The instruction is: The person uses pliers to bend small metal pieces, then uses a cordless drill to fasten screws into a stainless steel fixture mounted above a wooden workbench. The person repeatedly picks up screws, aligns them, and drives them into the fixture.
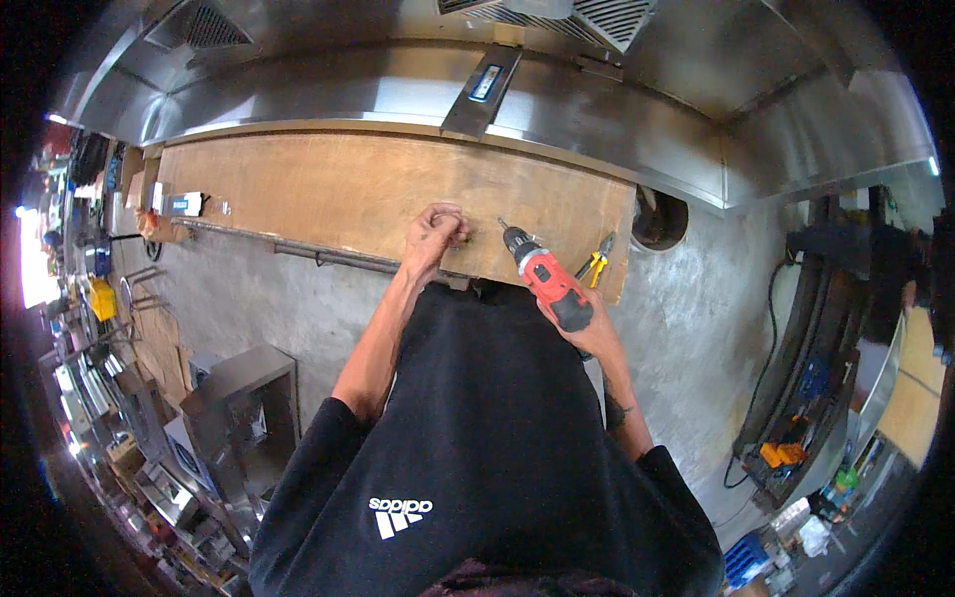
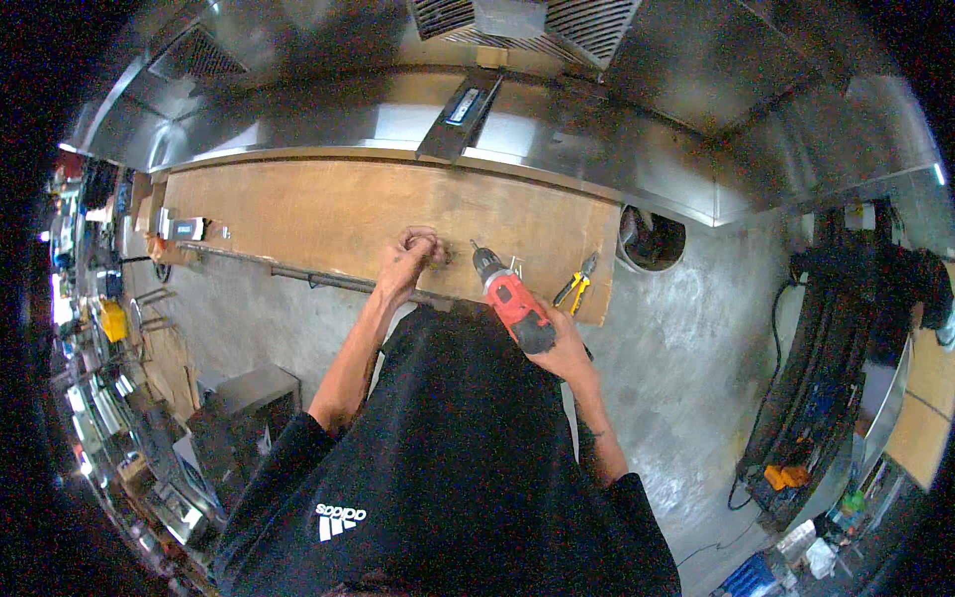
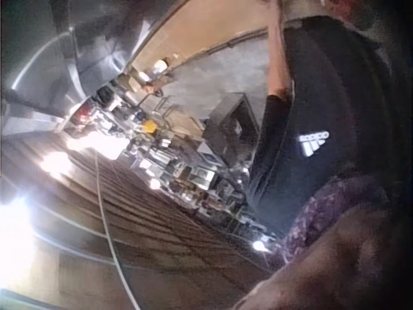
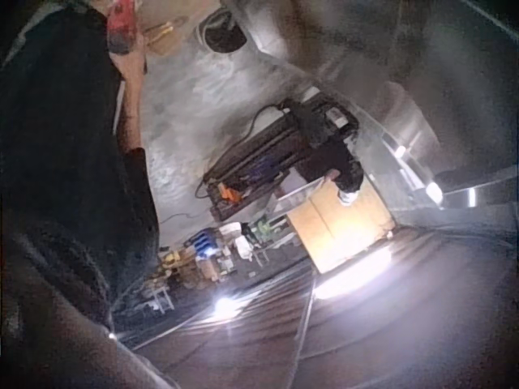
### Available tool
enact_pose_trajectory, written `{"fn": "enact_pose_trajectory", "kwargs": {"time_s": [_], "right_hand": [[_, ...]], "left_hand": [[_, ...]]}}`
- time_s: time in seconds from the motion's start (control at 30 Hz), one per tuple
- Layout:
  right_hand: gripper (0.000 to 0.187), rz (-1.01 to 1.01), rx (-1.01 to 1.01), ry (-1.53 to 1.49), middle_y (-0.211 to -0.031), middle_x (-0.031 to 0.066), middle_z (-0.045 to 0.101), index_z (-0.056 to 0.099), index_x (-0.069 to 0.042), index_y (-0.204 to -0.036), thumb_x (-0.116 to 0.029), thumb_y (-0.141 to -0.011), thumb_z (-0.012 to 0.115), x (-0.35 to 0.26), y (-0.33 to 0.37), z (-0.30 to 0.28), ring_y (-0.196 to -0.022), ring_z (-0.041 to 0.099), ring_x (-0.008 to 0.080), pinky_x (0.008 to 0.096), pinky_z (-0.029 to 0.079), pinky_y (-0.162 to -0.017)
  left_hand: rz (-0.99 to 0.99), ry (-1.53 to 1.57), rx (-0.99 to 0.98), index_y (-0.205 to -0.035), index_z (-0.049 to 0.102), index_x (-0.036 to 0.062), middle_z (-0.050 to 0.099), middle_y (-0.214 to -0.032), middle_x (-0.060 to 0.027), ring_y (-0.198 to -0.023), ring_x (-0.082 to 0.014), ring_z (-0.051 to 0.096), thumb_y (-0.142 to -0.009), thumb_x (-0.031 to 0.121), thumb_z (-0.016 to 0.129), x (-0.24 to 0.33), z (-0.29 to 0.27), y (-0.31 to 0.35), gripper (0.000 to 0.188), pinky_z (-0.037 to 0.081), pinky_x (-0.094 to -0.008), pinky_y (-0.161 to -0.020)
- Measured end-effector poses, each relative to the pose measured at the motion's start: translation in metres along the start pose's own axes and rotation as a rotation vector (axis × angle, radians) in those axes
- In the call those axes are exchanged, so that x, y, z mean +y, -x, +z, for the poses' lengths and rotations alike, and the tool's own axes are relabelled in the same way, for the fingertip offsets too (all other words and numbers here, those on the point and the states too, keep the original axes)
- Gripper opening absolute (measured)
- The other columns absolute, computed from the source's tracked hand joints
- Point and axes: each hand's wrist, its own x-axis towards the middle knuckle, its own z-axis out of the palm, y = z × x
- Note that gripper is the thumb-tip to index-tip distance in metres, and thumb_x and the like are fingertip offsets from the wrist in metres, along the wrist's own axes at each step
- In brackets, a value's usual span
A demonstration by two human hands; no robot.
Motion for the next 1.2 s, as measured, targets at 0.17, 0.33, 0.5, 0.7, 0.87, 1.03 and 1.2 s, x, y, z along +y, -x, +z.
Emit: {"fn": "enact_pose_trajectory", "kwargs": {"time_s": [0.17, 0.33, 0.5, 0.7, 0.87, 1.03, 1.2], "right_hand": [[0.034, -0.1, -0.067, -0.142, -0.101, 0.0098, 0.075, 0.069, -0.004, -0.116, -0.02, -0.088, 0.079, -0.071, -0.006, -0.018, -0.091, 0.071, 0.0183, 0.0335, 0.054, -0.085], [0.032, -0.08, -0.086, -0.133, -0.098, 0.0095, 0.075, 0.07, -0.003, -0.113, -0.024, -0.09, 0.077, -0.09, -0.004, -0.021, -0.09, 0.07, 0.0173, 0.0335, 0.054, -0.084], [0.034, -0.081, -0.076, -0.139, -0.097, 0.0101, 0.075, 0.07, -0.001, -0.112, -0.018, -0.085, 0.081, -0.087, -0.002, -0.019, -0.085, 0.069, 0.016, 0.0324, 0.054, -0.08], [0.035, -0.046, -0.05, -0.126, -0.098, 0.0101, 0.075, 0.07, -0.002, -0.109, -0.025, -0.086, 0.081, -0.085, 0.005, -0.023, -0.09, 0.071, 0.0208, 0.0357, 0.055, -0.084], [0.04, -0.025, -0.062, -0.092, -0.101, 0.0077, 0.073, 0.069, -0.005, -0.119, -0.032, -0.09, 0.077, -0.086, 0.009, -0.03, -0.09, 0.068, 0.0165, 0.0332, 0.053, -0.085], [0.049, -0.106, -0.006, 0.042, -0.105, 0.014, 0.074, 0.066, -0.003, -0.122, -0.027, -0.083, 0.082, -0.054, 0.009, -0.028, -0.096, 0.072, 0.0279, 0.0386, 0.054, -0.089], [0.063, -0.265, -0.107, -0.014, -0.112, 0.0179, 0.073, 0.061, -0.004, -0.132, -0.019, -0.076, 0.083, -0.072, 0.002, -0.044, -0.1, 0.071, 0.0331, 0.0404, 0.053, -0.091]], "left_hand": [[-0.059, 0.138, -0.098, -0.12, 0.065, -0.0007, 0.068, -0.097, -0.0045, -0.082, -0.0117, 0.065, -0.099, 0.008, 0.064, 0.016, 0.009, 0.016, 0.023, 0.054, -0.023, -0.075], [-0.102, 0.155, -0.211, -0.123, 0.064, -0.0006, 0.068, -0.104, -0.0059, -0.091, -0.0124, 0.067, -0.1, 0.01, 0.063, 0.026, 0.014, 0.025, 0.026, 0.057, -0.0236, -0.084], [-0.135, 0.198, -0.245, -0.121, 0.065, 0.0009, 0.069, -0.106, -0.0056, -0.095, -0.0119, 0.067, -0.099, 0.01, 0.065, 0.03, 0.022, 0.029, 0.024, 0.057, -0.0248, -0.088], [-0.102, 0.068, -0.329, -0.122, 0.064, 0.0004, 0.068, -0.107, -0.0072, -0.099, -0.013, 0.068, -0.1, 0.01, 0.063, 0.028, 0.019, 0.024, 0.024, 0.057, -0.0241, -0.091], [-0.081, -0.073, -0.384, -0.12, 0.066, 0.0008, 0.068, -0.105, -0.0067, -0.096, -0.0127, 0.068, -0.1, 0.013, 0.064, 0.033, 0.022, 0.022, 0.023, 0.056, -0.025, -0.091], [-0.079, -0.18, -0.444, -0.119, 0.068, 0.0007, 0.07, -0.097, -0.0049, -0.09, -0.0113, 0.067, -0.1, 0.014, 0.063, 0.038, 0.022, 0.017, 0.023, 0.054, -0.0251, -0.086], [-0.055, -0.353, -0.614, -0.117, 0.069, -0.0006, 0.07, -0.095, -0.0047, -0.087, -0.0111, 0.065, -0.1, 0.011, 0.063, 0.052, 0.015, 0.001, 0.022, 0.054, -0.0256, -0.084]]}}
